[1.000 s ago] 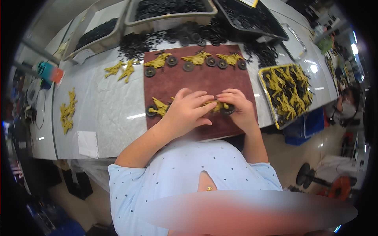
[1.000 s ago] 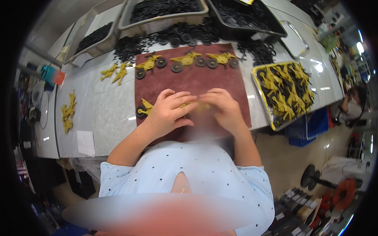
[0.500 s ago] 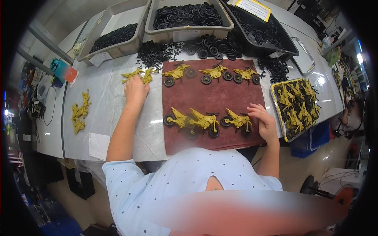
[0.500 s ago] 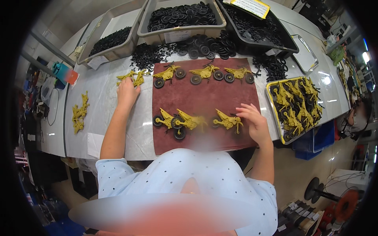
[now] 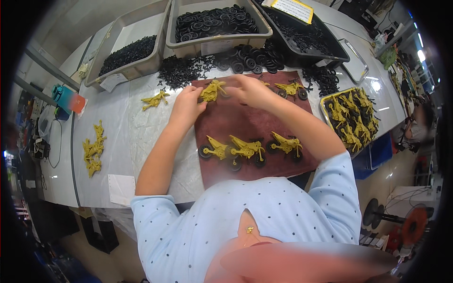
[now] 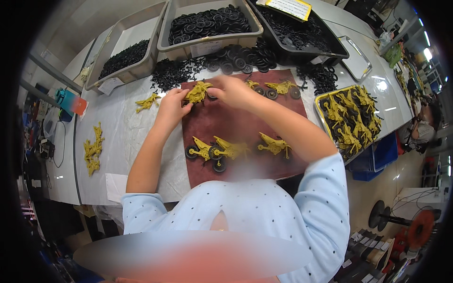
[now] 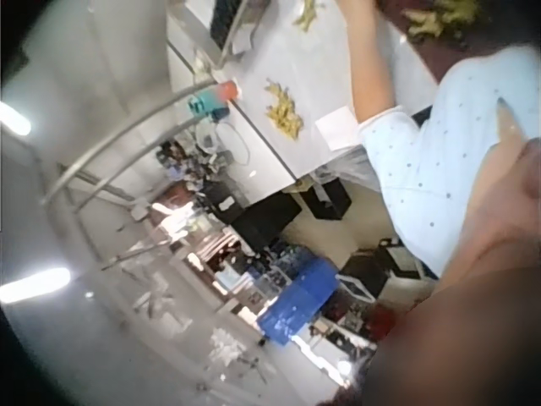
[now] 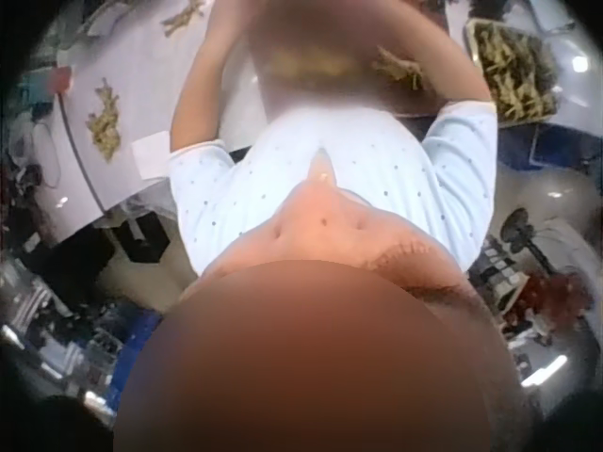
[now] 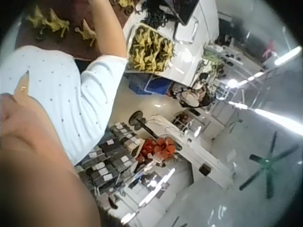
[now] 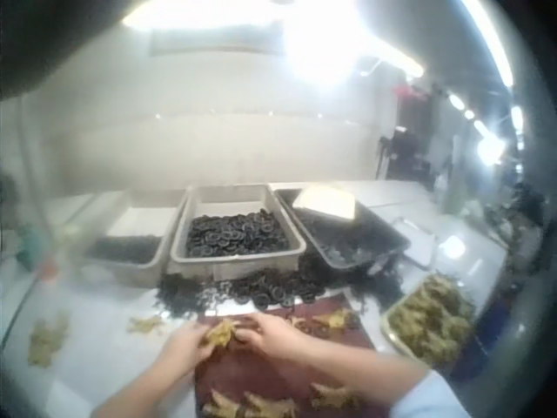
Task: The person assembles toy motorcycles by pressing wheels into plastic frame parts by hand, joining the frame sections together, and placing the assembled motorcycles onto a tray.
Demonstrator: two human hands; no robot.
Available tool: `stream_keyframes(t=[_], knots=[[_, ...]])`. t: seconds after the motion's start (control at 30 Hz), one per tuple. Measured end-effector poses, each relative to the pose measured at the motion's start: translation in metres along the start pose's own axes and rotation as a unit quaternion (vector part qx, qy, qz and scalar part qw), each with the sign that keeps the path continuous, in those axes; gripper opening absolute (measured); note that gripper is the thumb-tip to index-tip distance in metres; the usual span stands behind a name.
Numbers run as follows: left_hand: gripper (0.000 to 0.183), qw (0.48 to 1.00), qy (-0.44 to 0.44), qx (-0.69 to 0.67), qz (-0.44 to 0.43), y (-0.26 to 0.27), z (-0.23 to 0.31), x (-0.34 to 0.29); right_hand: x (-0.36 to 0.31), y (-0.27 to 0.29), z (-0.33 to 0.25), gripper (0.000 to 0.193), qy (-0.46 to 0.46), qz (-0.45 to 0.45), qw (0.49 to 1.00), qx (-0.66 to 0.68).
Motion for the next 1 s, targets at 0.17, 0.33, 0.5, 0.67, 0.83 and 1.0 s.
stream_keyframes(t=[0.17,0.33,0.5,0.67,0.83,1.0], knots=[[0.038,1.0,-0.019,0.021,0.0,-0.024,-0.004,0.013,0.047,-0.027,0.025,0.036,-0.015,-0.02,0.99,-0.138],[0.036,0.999,-0.026,0.014,0.034,-0.023,-0.004,0.009,0.047,-0.027,0.027,0.037,-0.014,-0.006,0.99,-0.143],[0.033,1.0,0.005,0.02,0.001,-0.028,-0.016,0.009,0.047,-0.034,0.034,0.037,-0.013,0.0,0.989,-0.147],[0.031,1.0,0.006,0.016,0.019,-0.027,-0.014,0.009,0.05,-0.033,0.034,0.035,-0.012,0.024,0.989,-0.144],[0.027,0.999,-0.001,0.004,0.037,-0.024,-0.007,0.01,0.05,-0.031,0.033,0.033,0.007,0.052,0.986,-0.16],[0.031,0.999,0.015,0.011,0.035,-0.024,-0.012,0.011,0.051,-0.027,0.021,0.031,0.027,0.073,0.981,-0.175]])
Point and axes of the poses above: each hand's wrist, its own x-axis towards the middle knuckle, its own y-axis out of the back of the hand, z = x × y, the point moved 9 cm from there along x, towards the middle knuckle, and after that the axes turned 3 degrees about -z, right-handed, at the moved point
